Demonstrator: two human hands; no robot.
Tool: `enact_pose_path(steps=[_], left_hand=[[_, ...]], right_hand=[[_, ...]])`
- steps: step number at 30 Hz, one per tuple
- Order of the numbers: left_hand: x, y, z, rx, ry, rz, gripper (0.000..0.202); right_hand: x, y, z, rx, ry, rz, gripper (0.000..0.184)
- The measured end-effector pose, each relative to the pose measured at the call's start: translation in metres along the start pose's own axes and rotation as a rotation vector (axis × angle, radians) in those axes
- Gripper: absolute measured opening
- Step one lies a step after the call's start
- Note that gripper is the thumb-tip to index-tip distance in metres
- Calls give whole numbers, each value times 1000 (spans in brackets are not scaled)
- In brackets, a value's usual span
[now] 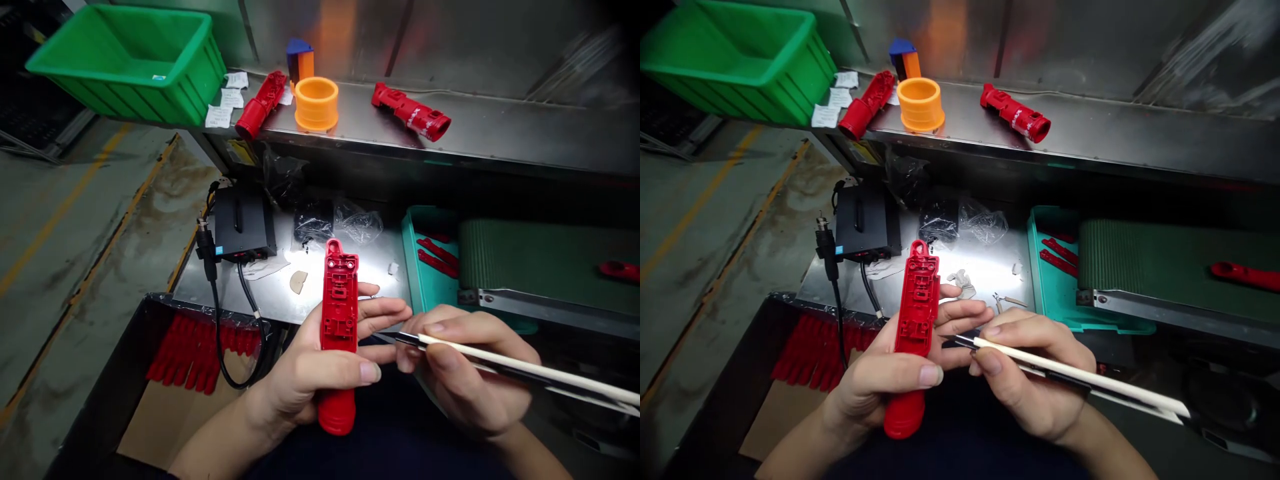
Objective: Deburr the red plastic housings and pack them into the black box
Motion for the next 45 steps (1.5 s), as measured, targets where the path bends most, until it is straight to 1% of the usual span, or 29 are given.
enact_pose_path(steps=[2, 3, 5, 7, 9, 11, 17, 19, 22, 28, 32, 38, 45], left_hand=[[0, 2, -1, 6, -6, -6, 66], [1, 4, -2, 13, -12, -8, 66], [2, 9, -3, 33, -25, -15, 65], [2, 14, -4, 56, -36, -16, 62], [2, 16, -4, 62, -35, 1, 61], [1, 17, -4, 52, -36, 20, 59], [-3, 18, -6, 4, -25, 16, 59], [-3, 17, -8, -8, -35, 22, 60], [-3, 18, -8, -9, -28, 24, 61], [-6, 21, -6, -18, -26, 25, 55], [-6, 21, -5, -12, -18, 40, 56], [-7, 23, -7, 7, -33, 26, 54], [-4, 17, -7, -32, -42, 74, 60]], right_hand=[[-1, 1, -2, 16, 20, 5, 25], [-3, 3, -3, 17, 42, -20, 27], [-9, 12, -8, 61, 60, -108, 32], [-14, 19, -16, 147, 34, -182, 35], [-18, 20, -22, 199, 11, -210, 39], [-18, 20, -21, 200, 13, -223, 39], [-11, 16, -10, 138, 67, -220, 41], [-9, 14, -8, 119, 74, -218, 38], [-9, 12, -8, 89, 68, -204, 35], [-13, 14, -8, 59, 95, -190, 41], [-14, 15, -9, 77, 98, -200, 42], [-16, 15, -11, 128, 101, -212, 36], [-15, 13, -7, 70, 85, -201, 36]])
Point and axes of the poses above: each hand's wrist, its own x-axis away from the middle knuckle, its own y-axis out of the palm, z = x × y, the point moved 10 cm from there along -x, towards the middle knuckle, and after that the axes turned 13 degrees about -z, right-handed, at the moved point
